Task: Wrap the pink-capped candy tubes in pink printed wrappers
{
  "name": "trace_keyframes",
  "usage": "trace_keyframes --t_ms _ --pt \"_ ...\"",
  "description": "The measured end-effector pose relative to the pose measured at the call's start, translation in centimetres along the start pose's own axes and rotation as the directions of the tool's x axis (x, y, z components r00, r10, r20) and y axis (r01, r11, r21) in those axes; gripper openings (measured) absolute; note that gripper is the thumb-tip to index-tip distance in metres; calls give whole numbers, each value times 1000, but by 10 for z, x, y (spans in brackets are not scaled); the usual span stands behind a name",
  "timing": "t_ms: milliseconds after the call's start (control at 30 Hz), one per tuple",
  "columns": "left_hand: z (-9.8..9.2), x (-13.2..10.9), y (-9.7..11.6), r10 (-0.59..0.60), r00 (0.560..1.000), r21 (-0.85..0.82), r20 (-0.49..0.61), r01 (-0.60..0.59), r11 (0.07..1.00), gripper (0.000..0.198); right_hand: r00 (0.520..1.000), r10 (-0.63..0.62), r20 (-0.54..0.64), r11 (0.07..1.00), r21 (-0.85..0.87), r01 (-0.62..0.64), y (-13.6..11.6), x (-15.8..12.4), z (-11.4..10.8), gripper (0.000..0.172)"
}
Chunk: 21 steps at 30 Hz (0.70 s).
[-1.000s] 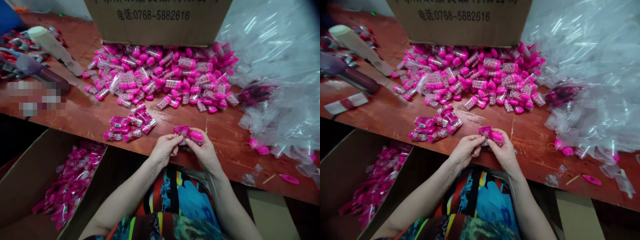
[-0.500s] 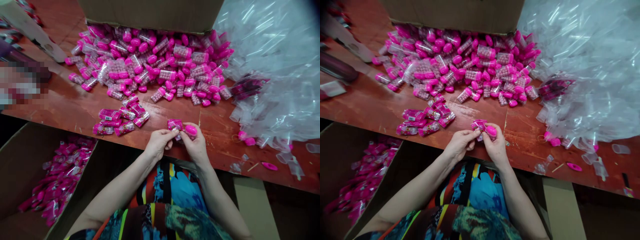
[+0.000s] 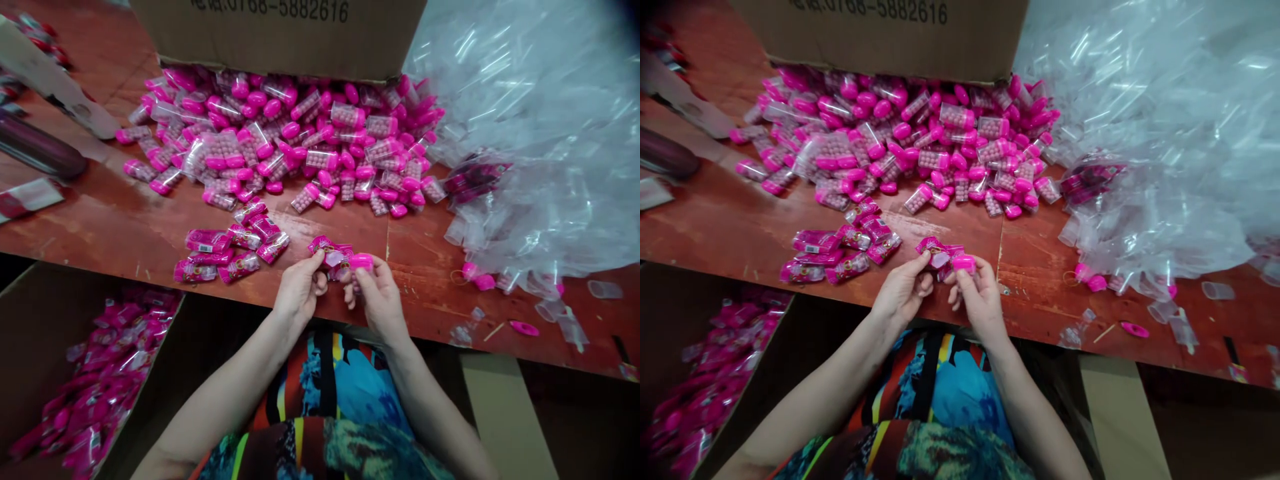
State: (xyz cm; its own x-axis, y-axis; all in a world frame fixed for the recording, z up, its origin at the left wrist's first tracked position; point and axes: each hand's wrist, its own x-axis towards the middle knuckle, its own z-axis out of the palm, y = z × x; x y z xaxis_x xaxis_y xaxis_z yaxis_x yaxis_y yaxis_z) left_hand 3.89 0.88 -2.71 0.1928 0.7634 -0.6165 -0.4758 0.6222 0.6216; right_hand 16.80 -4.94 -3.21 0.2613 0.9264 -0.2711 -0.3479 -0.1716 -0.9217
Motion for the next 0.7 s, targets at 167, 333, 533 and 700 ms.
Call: trace_keyframes --t_ms 167,333,533,700 --pt "2 -5 -7 29 999 34 18 -30 999 43 999 41 29 999 -28 -40 10 -8 12 46" --pt "0 -9 -7 11 985 61 175 -22 998 43 977 183 113 977 91 -194 0 -8 13 63" --pt "1 -9 -3 -75 947 147 312 30 989 48 977 132 168 991 -49 -126 -1 -7 4 63" --pt "4 -11 -3 -127 946 186 299 73 980 43 991 -57 124 907 -408 104 6 -8 -4 59"
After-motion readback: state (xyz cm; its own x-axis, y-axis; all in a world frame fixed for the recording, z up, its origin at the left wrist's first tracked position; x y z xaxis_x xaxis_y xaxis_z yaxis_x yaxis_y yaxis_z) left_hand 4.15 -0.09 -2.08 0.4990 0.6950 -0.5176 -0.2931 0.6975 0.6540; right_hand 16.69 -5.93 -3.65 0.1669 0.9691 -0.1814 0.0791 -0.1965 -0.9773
